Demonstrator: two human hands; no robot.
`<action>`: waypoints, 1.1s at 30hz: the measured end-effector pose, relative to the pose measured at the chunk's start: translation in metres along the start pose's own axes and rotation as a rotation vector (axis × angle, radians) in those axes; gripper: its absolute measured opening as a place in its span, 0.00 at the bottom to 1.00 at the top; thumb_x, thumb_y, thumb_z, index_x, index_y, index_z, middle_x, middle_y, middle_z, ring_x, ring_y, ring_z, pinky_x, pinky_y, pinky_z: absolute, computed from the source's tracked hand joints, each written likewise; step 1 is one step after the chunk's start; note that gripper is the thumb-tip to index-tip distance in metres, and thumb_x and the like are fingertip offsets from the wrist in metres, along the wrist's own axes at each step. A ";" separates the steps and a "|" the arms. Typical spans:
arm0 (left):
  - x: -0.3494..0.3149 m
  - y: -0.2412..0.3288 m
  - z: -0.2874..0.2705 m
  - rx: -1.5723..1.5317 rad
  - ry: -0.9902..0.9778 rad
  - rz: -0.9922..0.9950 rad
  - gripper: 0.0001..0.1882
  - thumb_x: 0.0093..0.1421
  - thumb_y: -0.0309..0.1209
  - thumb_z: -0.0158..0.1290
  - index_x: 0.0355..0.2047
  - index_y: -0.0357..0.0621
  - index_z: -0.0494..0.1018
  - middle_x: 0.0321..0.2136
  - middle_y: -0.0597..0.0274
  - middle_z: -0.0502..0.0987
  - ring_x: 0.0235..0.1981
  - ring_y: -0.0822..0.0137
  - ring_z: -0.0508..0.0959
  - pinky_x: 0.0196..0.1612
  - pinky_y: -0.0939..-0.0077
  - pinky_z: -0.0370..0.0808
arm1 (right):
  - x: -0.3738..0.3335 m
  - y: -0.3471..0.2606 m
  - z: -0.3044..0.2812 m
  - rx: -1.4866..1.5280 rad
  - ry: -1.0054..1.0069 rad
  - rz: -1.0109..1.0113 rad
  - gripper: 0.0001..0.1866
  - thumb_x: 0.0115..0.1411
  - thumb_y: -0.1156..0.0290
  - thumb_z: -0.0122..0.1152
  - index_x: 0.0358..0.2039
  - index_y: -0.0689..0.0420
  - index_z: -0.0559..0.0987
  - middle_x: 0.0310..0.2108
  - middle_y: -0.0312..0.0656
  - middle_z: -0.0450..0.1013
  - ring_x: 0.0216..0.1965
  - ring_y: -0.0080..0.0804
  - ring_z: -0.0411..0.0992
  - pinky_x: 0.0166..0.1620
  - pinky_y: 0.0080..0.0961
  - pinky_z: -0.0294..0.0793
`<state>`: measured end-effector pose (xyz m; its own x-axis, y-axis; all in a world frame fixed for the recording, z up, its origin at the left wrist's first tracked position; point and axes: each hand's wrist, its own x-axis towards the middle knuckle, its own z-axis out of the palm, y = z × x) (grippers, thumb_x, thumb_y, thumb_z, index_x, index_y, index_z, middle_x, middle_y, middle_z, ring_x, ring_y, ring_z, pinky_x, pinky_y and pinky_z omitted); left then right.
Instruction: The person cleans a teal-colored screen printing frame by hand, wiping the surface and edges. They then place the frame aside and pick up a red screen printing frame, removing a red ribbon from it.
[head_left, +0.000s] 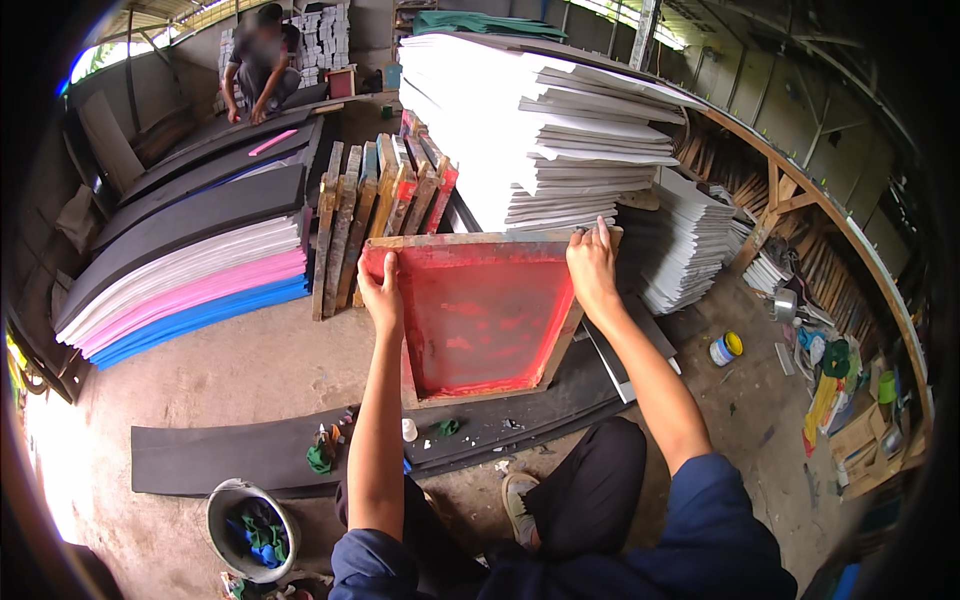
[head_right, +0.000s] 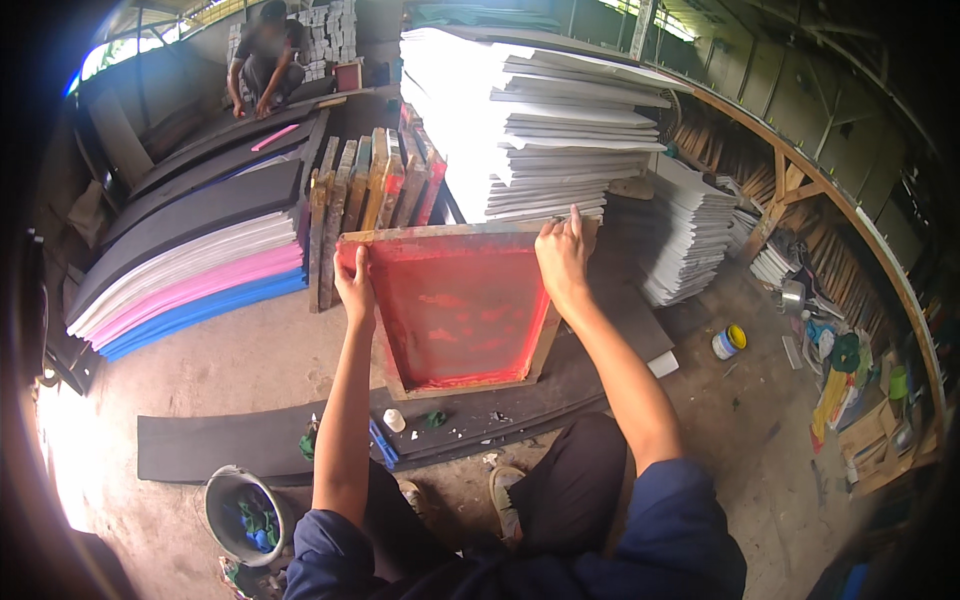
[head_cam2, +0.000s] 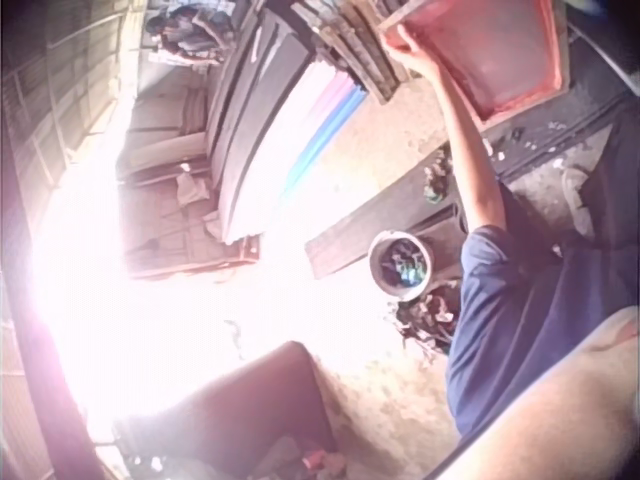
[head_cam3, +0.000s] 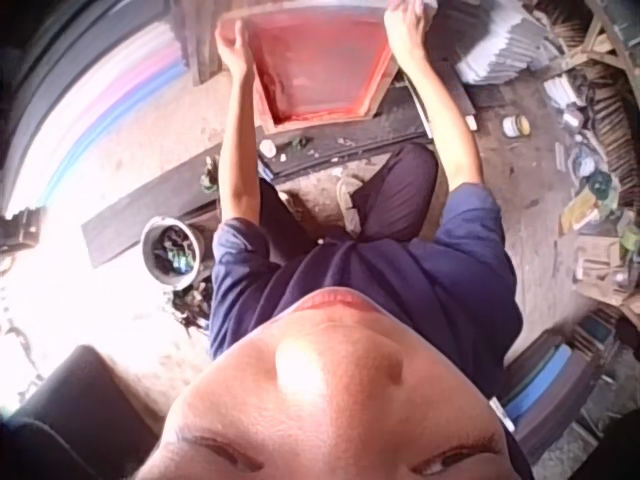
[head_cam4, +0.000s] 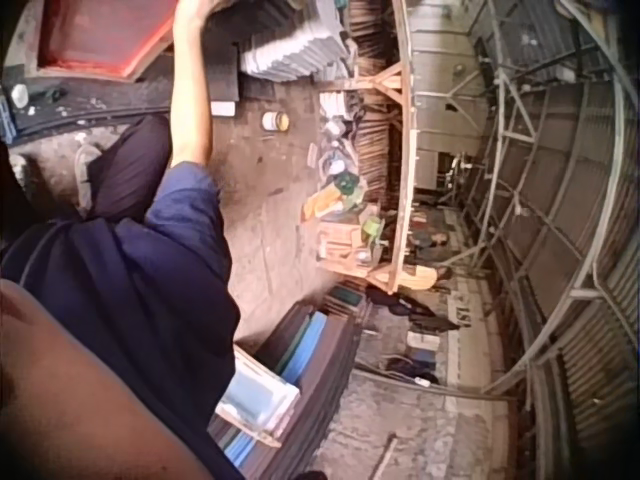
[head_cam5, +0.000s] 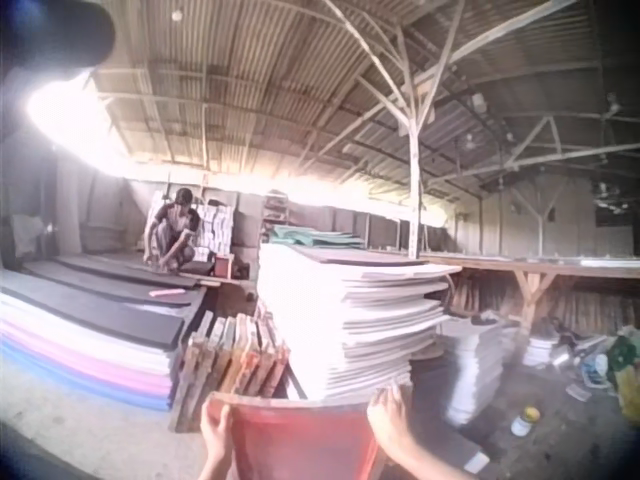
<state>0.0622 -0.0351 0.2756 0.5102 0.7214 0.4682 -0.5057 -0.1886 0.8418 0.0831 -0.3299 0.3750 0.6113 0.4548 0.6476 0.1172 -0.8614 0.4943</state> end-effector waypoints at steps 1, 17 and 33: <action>0.000 -0.002 0.000 0.031 0.023 0.025 0.19 0.57 0.38 0.52 0.45 0.43 0.66 0.36 0.67 0.71 0.35 0.76 0.69 0.36 0.82 0.68 | -0.004 -0.004 0.000 -0.045 0.039 0.018 0.11 0.47 0.80 0.50 0.33 0.70 0.73 0.33 0.57 0.73 0.43 0.41 0.71 0.62 0.31 0.49; 0.001 0.026 -0.006 -0.144 -0.065 -0.134 0.16 0.56 0.38 0.53 0.41 0.43 0.68 0.30 0.71 0.71 0.28 0.79 0.68 0.31 0.85 0.66 | 0.017 -0.068 -0.002 0.738 0.349 -0.107 0.18 0.48 0.84 0.48 0.42 0.66 0.73 0.42 0.50 0.71 0.46 0.43 0.68 0.56 0.36 0.61; -0.005 0.021 -0.004 -0.136 -0.043 -0.076 0.18 0.57 0.38 0.52 0.45 0.45 0.66 0.31 0.71 0.71 0.28 0.79 0.67 0.30 0.85 0.65 | 0.030 -0.176 -0.057 0.764 0.284 0.176 0.23 0.47 0.89 0.46 0.46 0.65 0.70 0.49 0.50 0.66 0.52 0.40 0.64 0.59 0.34 0.57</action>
<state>0.0459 -0.0402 0.2896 0.5786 0.7002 0.4182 -0.5524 -0.0409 0.8326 0.0361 -0.1516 0.3403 0.4613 0.2510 0.8510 0.6000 -0.7949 -0.0908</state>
